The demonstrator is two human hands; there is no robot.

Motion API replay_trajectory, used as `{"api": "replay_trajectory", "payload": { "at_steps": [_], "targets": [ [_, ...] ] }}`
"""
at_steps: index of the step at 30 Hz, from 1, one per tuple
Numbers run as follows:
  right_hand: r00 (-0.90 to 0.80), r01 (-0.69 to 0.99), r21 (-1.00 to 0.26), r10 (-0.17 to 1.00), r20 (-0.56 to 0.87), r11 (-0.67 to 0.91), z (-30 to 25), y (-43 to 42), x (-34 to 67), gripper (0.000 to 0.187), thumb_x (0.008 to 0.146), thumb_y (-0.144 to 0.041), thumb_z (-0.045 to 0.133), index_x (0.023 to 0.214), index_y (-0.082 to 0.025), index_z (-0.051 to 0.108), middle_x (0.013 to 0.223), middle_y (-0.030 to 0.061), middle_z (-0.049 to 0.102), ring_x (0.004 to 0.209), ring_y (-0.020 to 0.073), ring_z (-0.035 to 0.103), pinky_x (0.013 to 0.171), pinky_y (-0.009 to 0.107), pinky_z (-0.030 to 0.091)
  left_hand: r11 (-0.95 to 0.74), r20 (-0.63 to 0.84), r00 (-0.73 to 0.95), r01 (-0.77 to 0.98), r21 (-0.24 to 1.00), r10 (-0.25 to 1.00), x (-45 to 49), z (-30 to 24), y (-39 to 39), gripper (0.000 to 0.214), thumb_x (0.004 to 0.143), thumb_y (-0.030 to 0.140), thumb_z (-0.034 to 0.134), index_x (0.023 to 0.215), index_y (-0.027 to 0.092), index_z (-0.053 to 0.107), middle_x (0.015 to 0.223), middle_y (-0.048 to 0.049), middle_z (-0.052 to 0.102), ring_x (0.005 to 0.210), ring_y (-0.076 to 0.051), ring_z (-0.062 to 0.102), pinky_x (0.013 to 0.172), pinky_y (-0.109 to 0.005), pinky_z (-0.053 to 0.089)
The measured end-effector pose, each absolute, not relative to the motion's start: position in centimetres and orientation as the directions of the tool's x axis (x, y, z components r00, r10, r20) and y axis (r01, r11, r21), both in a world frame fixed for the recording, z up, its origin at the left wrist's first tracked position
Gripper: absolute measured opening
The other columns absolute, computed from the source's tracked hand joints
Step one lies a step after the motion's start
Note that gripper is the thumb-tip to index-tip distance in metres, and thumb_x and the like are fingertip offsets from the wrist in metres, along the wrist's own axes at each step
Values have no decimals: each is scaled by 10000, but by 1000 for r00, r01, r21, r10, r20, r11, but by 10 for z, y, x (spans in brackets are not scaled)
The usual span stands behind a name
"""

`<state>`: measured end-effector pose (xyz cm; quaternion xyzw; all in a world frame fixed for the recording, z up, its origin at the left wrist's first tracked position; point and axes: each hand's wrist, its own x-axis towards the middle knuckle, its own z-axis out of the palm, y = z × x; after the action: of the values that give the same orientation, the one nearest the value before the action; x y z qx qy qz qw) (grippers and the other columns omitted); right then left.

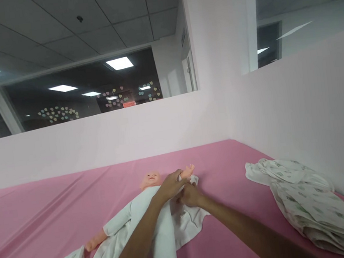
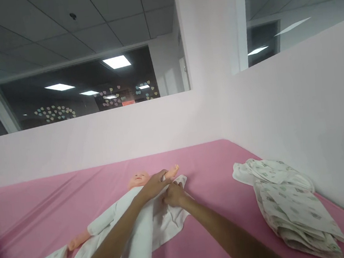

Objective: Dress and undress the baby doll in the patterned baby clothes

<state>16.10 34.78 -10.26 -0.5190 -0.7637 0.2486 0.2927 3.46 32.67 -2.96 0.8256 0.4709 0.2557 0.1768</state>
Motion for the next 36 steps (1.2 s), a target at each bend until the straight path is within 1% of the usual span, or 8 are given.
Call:
{"api": "replay_trajectory", "payload": {
  "at_steps": [3,8,13,17,23,28,32,36],
  "targets": [
    [-142,716,-664,976,163,214,-102,359,170,112,829,-244,670,893,-151,669,1037,78,678,1063,231,590,967,437,420,-470,235,413,686,555,880,34,-31,326,412,880,534,431,1058,205,602,963,-18,675,858,-199,585,739,-290,428],
    [37,699,-714,995,91,39,-91,385,210,257,922,-385,587,953,-136,639,947,37,661,867,169,633,809,370,524,-514,256,451,670,536,855,35,-40,333,431,900,493,414,1242,278,562,1181,-19,672,1028,-224,609,865,-308,428],
    [1,600,-800,1000,-11,-10,-84,393,216,267,934,-367,583,1041,-127,626,974,38,658,804,145,642,702,309,558,-465,167,437,781,417,884,32,-48,337,397,882,500,415,1081,224,619,1061,-92,702,967,-282,631,816,-349,424],
    [-7,596,-801,997,-73,-54,-77,389,215,256,944,-350,572,1070,-131,615,975,43,657,785,132,642,684,297,563,-465,107,463,794,392,880,25,-48,334,353,833,512,488,1010,244,635,1045,-80,709,951,-293,639,760,-339,427],
    [60,742,-671,995,82,10,-61,374,213,214,879,-337,633,957,-139,639,949,47,657,857,177,622,761,343,513,-483,60,498,797,362,865,27,-51,337,372,841,461,471,1099,245,630,1171,-95,685,1031,-315,631,809,-384,443],
    [105,814,-581,978,181,20,-55,362,207,123,747,-208,597,855,-176,647,918,101,686,892,262,638,673,309,401,-499,24,520,803,325,854,31,-53,339,412,833,440,502,1192,268,609,1214,-79,674,1075,-303,626,873,-386,453],
    [130,830,-557,965,226,18,-54,353,202,182,751,-201,515,883,-191,639,932,108,692,891,274,643,643,296,358,-502,12,521,817,285,854,36,-55,338,429,817,413,542,1227,302,605,1194,-62,687,1060,-301,639,883,-379,464],
    [87,823,-561,956,281,90,-53,340,190,193,775,-211,494,908,-204,633,898,88,694,863,246,637,643,283,348,-522,59,527,810,266,848,43,-58,343,358,841,307,514,1176,240,618,1185,-84,688,1030,-267,645,863,-335,468]
  ]
}}
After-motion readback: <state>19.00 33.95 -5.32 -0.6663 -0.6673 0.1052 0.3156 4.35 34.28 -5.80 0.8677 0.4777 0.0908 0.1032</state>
